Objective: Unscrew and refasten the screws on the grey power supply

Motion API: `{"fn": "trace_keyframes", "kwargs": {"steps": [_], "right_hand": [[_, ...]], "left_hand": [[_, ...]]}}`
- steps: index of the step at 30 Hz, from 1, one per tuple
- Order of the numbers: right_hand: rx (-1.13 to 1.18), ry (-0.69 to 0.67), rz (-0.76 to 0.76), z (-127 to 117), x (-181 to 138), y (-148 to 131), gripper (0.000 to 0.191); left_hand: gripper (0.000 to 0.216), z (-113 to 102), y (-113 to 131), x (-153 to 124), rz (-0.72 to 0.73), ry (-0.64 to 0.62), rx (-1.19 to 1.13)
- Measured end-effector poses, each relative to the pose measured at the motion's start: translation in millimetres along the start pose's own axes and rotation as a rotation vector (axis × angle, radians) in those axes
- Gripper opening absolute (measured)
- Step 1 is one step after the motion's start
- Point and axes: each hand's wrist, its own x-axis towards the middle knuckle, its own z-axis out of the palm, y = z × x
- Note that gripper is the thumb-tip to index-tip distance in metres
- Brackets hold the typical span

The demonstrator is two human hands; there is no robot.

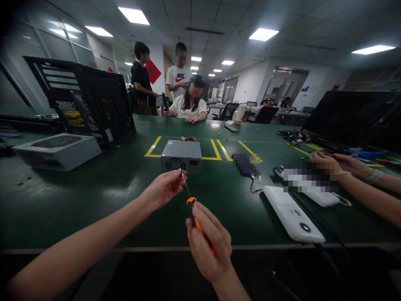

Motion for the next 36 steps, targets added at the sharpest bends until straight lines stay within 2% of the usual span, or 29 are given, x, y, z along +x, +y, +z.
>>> {"fn": "trace_keyframes", "kwargs": {"steps": [5,9,13,16,19,26,30,36], "right_hand": [[-0.190,-0.179,-0.029,-8.3,-4.7,-1.4,0.037],[-0.238,-0.284,0.108,-11.6,-6.8,-9.1,0.039],[-0.228,-0.368,0.239,-8.0,-3.9,-15.3,0.028],[-0.221,-0.406,0.319,-4.2,-0.5,-14.0,0.021],[-0.234,-0.431,0.351,-2.2,2.0,-7.7,0.018],[-0.351,-0.500,0.410,0.7,5.4,29.3,0.014],[-0.383,-0.575,0.454,6.2,8.0,46.0,0.014],[-0.369,-0.582,0.453,11.8,10.4,49.4,0.015]], "left_hand": [[0.011,-4.6,-0.9,4.0,0.049,0.062,-0.018],[0.014,-5.1,-2.0,4.6,0.136,0.072,0.044],[0.016,-1.1,-5.9,4.4,0.179,0.080,0.080],[0.013,2.6,-8.3,8.1,0.160,0.120,0.065],[0.011,4.2,-10.1,15.4,0.116,0.146,0.059],[0.020,-5.0,-18.0,28.9,-0.014,0.065,0.197],[0.024,-11.2,-19.5,29.6,-0.001,0.076,0.287],[0.026,-13.5,-19.6,27.0,0.005,0.088,0.368]]}}
